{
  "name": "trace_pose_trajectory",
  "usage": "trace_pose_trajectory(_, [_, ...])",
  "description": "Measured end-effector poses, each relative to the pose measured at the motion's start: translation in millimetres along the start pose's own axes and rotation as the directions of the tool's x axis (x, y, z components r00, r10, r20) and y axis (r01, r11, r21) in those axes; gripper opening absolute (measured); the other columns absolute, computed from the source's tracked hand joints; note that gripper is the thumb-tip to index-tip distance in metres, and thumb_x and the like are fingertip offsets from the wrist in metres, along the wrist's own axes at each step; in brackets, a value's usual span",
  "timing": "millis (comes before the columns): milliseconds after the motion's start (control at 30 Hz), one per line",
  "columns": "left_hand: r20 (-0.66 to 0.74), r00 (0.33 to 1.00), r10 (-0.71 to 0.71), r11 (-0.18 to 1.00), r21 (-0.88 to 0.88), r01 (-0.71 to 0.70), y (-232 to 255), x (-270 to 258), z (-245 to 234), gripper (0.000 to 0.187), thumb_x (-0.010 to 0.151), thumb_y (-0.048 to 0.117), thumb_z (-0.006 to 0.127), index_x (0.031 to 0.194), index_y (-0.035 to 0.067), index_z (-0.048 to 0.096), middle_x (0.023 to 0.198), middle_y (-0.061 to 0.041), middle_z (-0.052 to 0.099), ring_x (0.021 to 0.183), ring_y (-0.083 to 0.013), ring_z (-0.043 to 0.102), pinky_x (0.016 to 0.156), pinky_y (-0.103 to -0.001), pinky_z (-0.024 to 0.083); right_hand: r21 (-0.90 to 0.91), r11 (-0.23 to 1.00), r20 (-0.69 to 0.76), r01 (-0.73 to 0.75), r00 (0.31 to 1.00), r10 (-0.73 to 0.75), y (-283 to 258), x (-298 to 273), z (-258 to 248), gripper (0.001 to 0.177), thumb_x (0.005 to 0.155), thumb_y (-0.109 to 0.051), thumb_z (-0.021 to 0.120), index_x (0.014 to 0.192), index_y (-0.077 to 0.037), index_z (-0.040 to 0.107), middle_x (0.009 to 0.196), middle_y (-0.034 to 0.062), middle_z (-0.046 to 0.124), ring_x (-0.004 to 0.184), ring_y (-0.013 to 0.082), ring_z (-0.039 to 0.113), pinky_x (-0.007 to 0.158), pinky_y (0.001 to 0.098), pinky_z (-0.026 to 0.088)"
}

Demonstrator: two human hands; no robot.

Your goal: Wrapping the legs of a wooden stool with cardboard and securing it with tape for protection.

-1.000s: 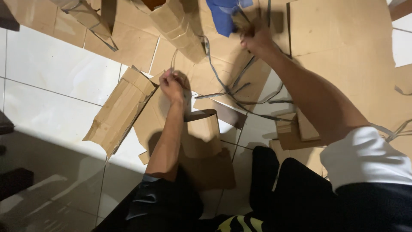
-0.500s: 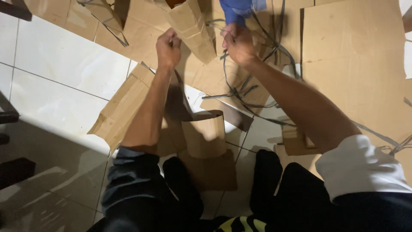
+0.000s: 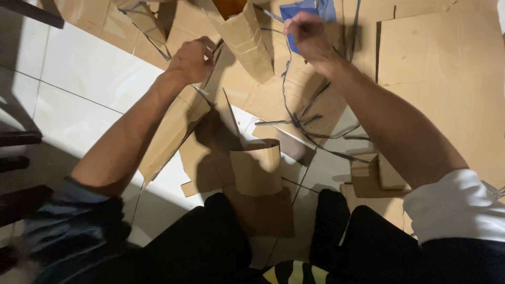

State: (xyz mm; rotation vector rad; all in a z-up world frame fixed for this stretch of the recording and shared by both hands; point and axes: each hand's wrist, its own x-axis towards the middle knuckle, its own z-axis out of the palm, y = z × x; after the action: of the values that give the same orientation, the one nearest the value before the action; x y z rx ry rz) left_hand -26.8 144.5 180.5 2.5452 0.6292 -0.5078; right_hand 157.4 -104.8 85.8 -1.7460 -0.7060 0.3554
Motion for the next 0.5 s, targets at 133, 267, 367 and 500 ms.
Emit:
trace_pose_trajectory(133, [-0.053, 0.998, 0.039, 0.963, -0.265, -0.051, 15.1, -30.4, -7.7, 0.032, 0.091, 0.021, 0.064, 0.119, 0.006, 0.059, 0.128, -0.003, 0.065, 0.108, -0.0236, 0.068, 0.099, -0.032, 0.055, 0.06, 0.989, -0.037, 0.133, 0.991, -0.131, -49.9, 9.3, -13.3, 0.021, 0.102, -0.017, 0.057, 0.085, -0.01, 0.068, 0.081, 0.0028, 0.066, 0.074, 0.0129, 0.059, 0.059, 0.0285, 0.043])
trace_pose_trajectory(267, [-0.6, 0.794, -0.094, 0.661, -0.634, -0.401, 65.8, -49.6, 38.9, 0.07, 0.089, 0.041, 0.077, 0.143, 0.013, 0.041, 0.121, -0.006, 0.059, 0.108, -0.0178, 0.06, 0.083, -0.03, 0.056, -0.118, 0.93, -0.132, 0.347, 0.923, -0.361, -70.0, 25.3, -2.1, 0.023, 0.098, -0.009, 0.049, 0.094, -0.004, 0.071, 0.093, 0.0103, 0.075, 0.088, 0.0236, 0.071, 0.077, 0.0341, 0.057])
trace_pose_trajectory(367, [-0.753, 0.658, -0.025, 0.722, -0.468, -0.509, 109.0, -50.1, 43.8, 0.074, 0.1, 0.056, 0.055, 0.145, 0.0, 0.041, 0.137, -0.023, 0.058, 0.123, -0.0319, 0.063, 0.105, -0.043, 0.059, -0.318, 0.85, -0.144, 0.42, 0.865, -0.481, -85.8, 32.3, 30.3, 0.026, 0.095, 0.009, 0.056, 0.102, -0.003, 0.078, 0.096, 0.0122, 0.08, 0.08, 0.0263, 0.079, 0.065, 0.0343, 0.069])
trace_pose_trajectory(500, [-0.796, 0.604, -0.042, 0.805, -0.385, -0.451, 113.9, -50.3, 39.7, 0.068, 0.104, 0.062, 0.036, 0.145, 0.008, 0.046, 0.133, -0.021, 0.059, 0.13, -0.0351, 0.051, 0.107, -0.048, 0.045, -0.306, 0.849, -0.05, 0.43, 0.884, -0.465, -100.6, 35.9, 32.1, 0.026, 0.097, -0.005, 0.047, 0.094, -0.005, 0.072, 0.087, 0.0127, 0.078, 0.078, 0.0388, 0.071, 0.068, 0.043, 0.049])
